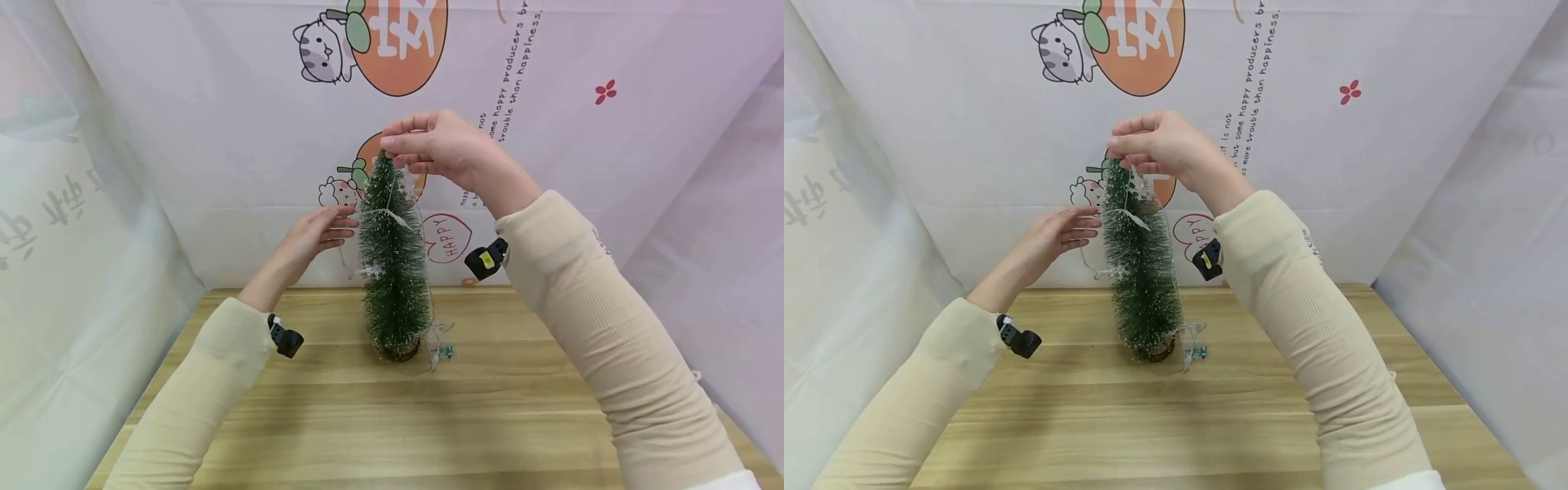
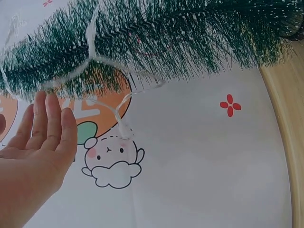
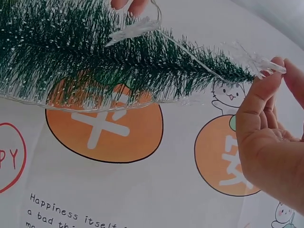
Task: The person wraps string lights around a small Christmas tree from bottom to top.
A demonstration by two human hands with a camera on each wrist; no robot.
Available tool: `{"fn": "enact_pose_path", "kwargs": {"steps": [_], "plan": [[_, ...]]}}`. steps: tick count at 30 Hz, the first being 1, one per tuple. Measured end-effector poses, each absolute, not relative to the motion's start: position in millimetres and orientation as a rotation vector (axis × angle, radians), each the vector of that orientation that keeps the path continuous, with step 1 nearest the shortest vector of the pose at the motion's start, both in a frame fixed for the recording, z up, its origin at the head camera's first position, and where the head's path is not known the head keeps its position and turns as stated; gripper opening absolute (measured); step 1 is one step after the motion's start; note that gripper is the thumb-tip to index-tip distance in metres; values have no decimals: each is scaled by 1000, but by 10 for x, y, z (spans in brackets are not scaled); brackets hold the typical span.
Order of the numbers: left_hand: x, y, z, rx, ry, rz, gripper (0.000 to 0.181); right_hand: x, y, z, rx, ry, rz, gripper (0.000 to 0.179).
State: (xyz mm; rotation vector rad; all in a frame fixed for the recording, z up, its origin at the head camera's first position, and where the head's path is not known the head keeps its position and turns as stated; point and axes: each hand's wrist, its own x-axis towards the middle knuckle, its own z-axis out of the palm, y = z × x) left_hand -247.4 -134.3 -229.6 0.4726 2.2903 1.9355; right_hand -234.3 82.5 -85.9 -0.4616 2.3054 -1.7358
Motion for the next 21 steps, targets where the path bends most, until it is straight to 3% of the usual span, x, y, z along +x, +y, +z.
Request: {"fn": "enact_pose_path", "kwargs": {"steps": [10,21], "plan": [[-2506,-1334,-2328,428,2333,1940,46,-2422,921,-1016,-640,2274,-1702,45],[-2549,-1319,-2345,386,2332,1925,39,-2514,1048,-1185,-623,2285,-1697,41]]}}
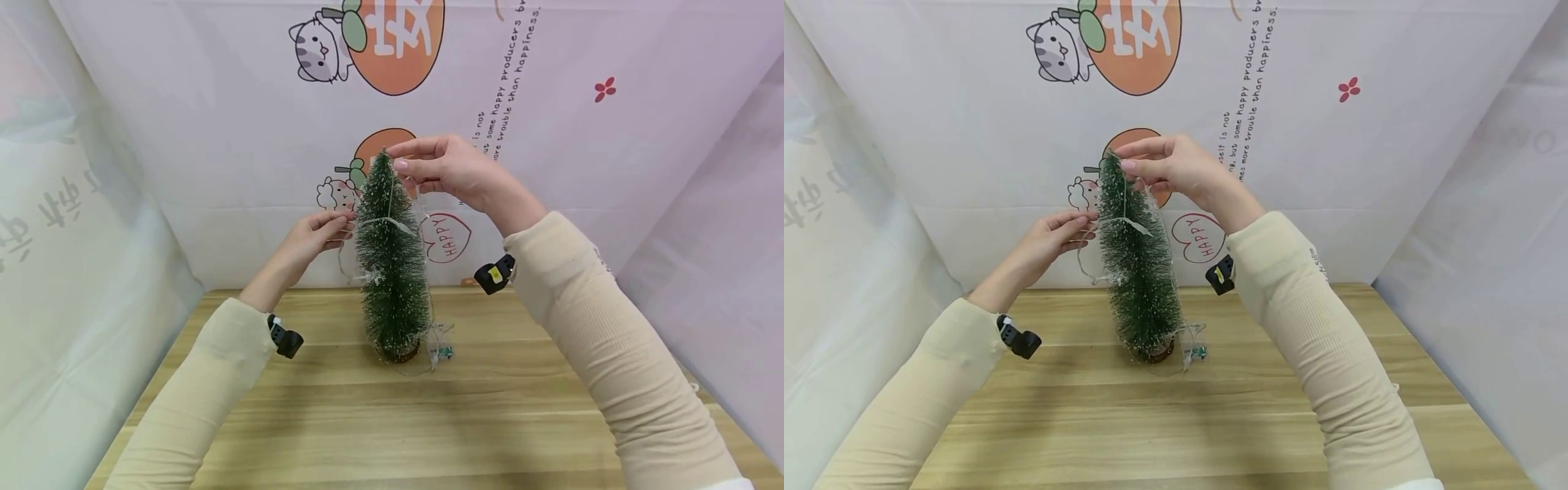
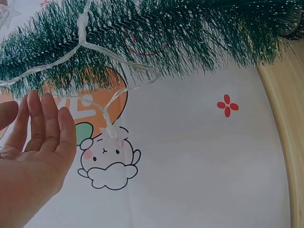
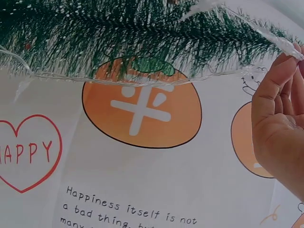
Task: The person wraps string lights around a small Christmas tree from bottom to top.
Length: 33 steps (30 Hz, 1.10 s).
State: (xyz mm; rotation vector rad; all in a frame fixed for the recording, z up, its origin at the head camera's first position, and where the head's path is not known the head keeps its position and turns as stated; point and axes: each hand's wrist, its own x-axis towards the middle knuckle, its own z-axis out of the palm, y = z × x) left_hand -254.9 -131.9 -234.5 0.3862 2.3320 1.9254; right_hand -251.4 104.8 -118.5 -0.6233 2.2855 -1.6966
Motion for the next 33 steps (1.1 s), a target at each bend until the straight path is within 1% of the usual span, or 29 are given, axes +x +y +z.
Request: {"fn": "enact_pose_path", "kwargs": {"steps": [10,15,22,33], "plan": [[-2551,-1307,-2367,402,2385,1852,41,-2526,1030,-1255,-684,2240,-1700,45],[-2568,-1285,-2419,358,2456,1851,38,-2514,1031,-1268,-726,2202,-1714,46],[-2577,-1273,-2455,345,2454,1885,36,-2491,1081,-1272,-763,2049,-1804,53],[-2594,-1260,-2468,293,2402,1897,38,-2543,1110,-1335,-719,2064,-1835,41]]}}
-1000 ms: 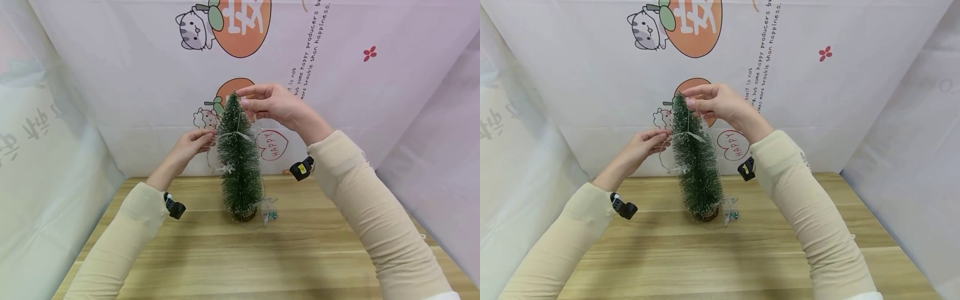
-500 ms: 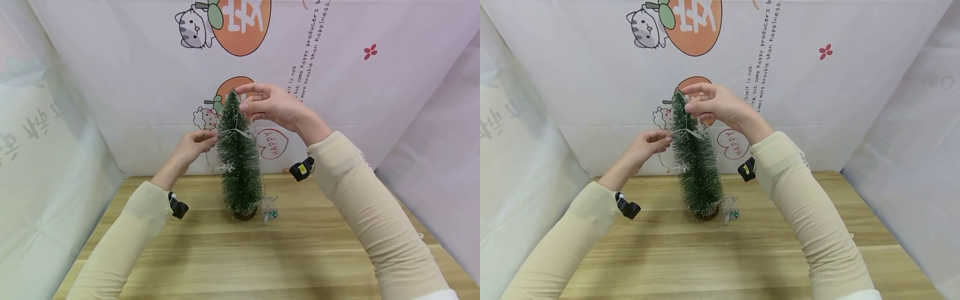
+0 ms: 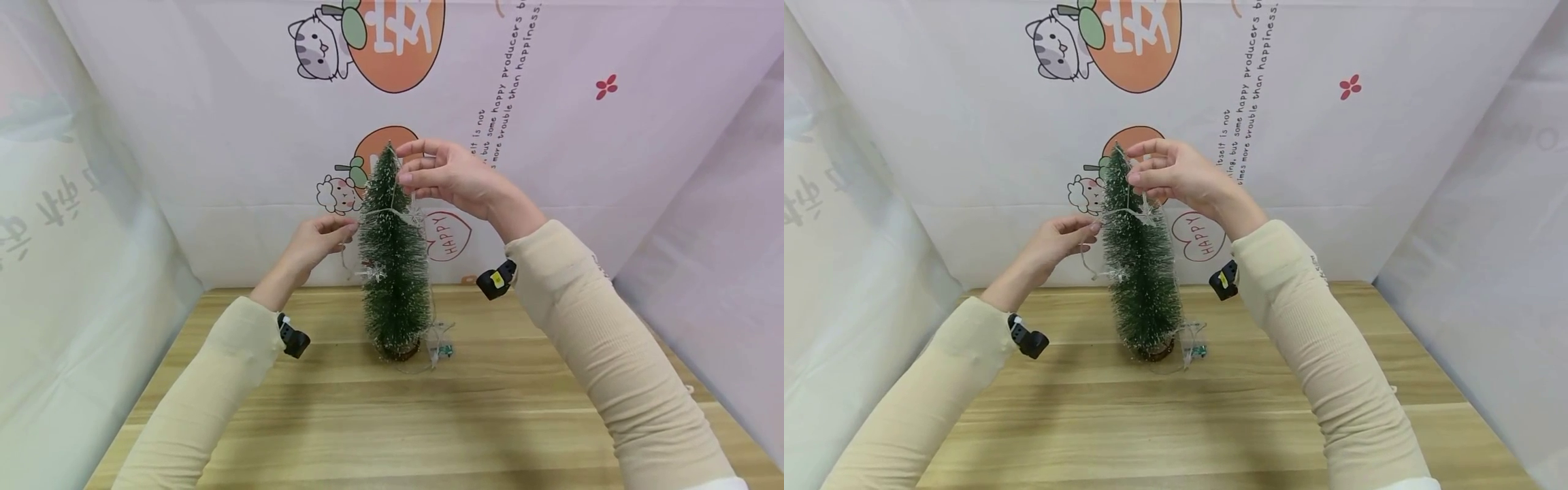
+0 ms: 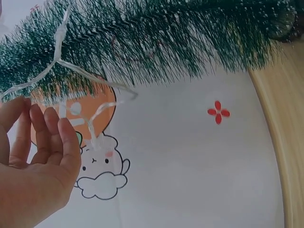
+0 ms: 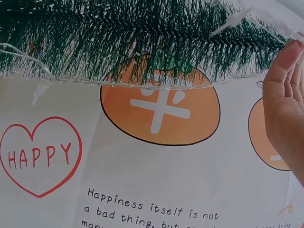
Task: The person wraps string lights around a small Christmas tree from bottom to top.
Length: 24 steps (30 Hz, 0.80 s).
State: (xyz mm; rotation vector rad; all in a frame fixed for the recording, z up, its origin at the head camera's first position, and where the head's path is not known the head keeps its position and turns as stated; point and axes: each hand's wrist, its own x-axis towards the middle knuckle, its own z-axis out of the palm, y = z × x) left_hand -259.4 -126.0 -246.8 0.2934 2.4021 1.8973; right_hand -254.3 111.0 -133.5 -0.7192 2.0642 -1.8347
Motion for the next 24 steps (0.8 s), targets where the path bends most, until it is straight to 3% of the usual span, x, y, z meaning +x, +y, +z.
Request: {"fn": "enact_pose_path", "kwargs": {"steps": [13,24], "plan": [[-2573,-1236,-2472,299,2367,1918,34,-2535,1152,-1373,-679,2122,-1752,6],[-2585,-1228,-2459,313,2302,1932,37,-2579,1348,-1396,-784,2205,-1557,13]]}}
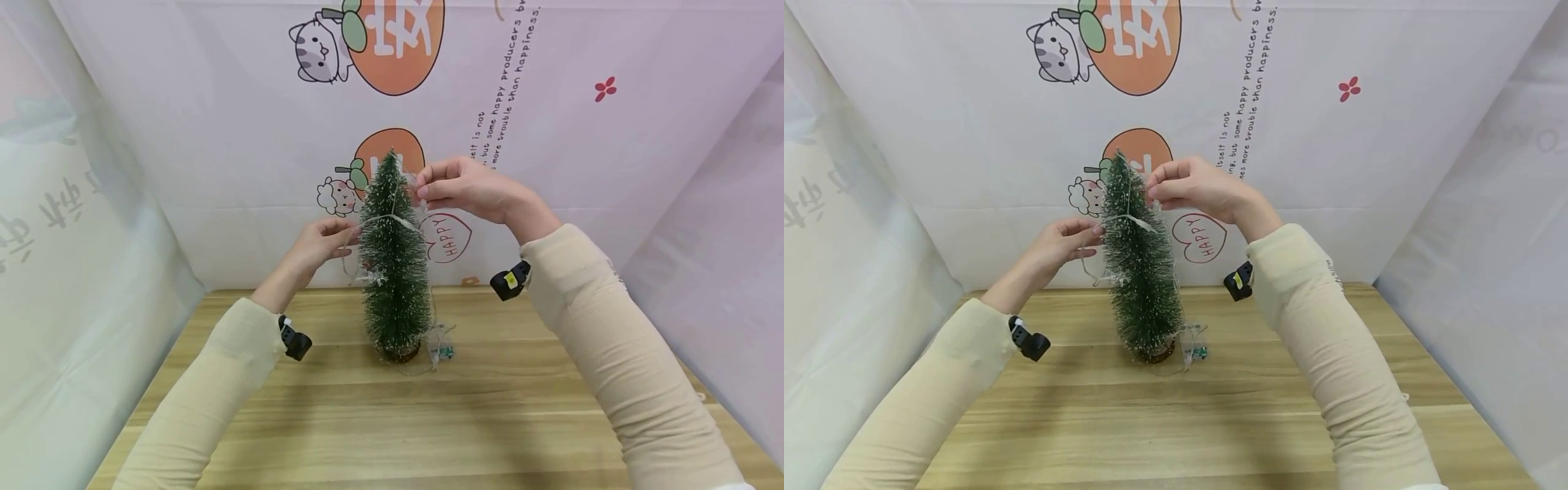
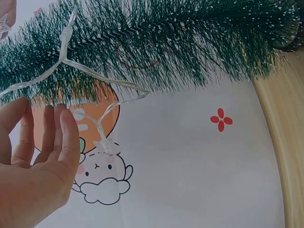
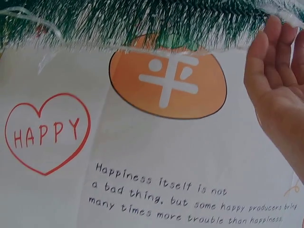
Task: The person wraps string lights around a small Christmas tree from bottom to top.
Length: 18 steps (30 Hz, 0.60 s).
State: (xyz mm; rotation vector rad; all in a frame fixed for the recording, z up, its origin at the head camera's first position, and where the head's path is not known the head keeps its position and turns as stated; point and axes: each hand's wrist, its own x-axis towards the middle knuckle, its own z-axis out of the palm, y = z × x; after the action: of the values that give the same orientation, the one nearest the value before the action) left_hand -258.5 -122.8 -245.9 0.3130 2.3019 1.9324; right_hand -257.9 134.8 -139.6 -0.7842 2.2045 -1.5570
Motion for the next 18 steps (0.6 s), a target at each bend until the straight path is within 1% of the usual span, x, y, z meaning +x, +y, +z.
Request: {"fn": "enact_pose_path", "kwargs": {"steps": [7,15,18], "plan": [[-2564,-1216,-2441,312,2286,1926,38,-2587,1456,-1428,-778,2095,-1643,13],[-2562,-1232,-2432,304,2252,1926,38,-2592,1514,-1386,-555,2046,-1885,6],[-2573,-1235,-2429,295,2250,1923,38,-2589,1531,-1331,-543,2030,-1942,10]]}}
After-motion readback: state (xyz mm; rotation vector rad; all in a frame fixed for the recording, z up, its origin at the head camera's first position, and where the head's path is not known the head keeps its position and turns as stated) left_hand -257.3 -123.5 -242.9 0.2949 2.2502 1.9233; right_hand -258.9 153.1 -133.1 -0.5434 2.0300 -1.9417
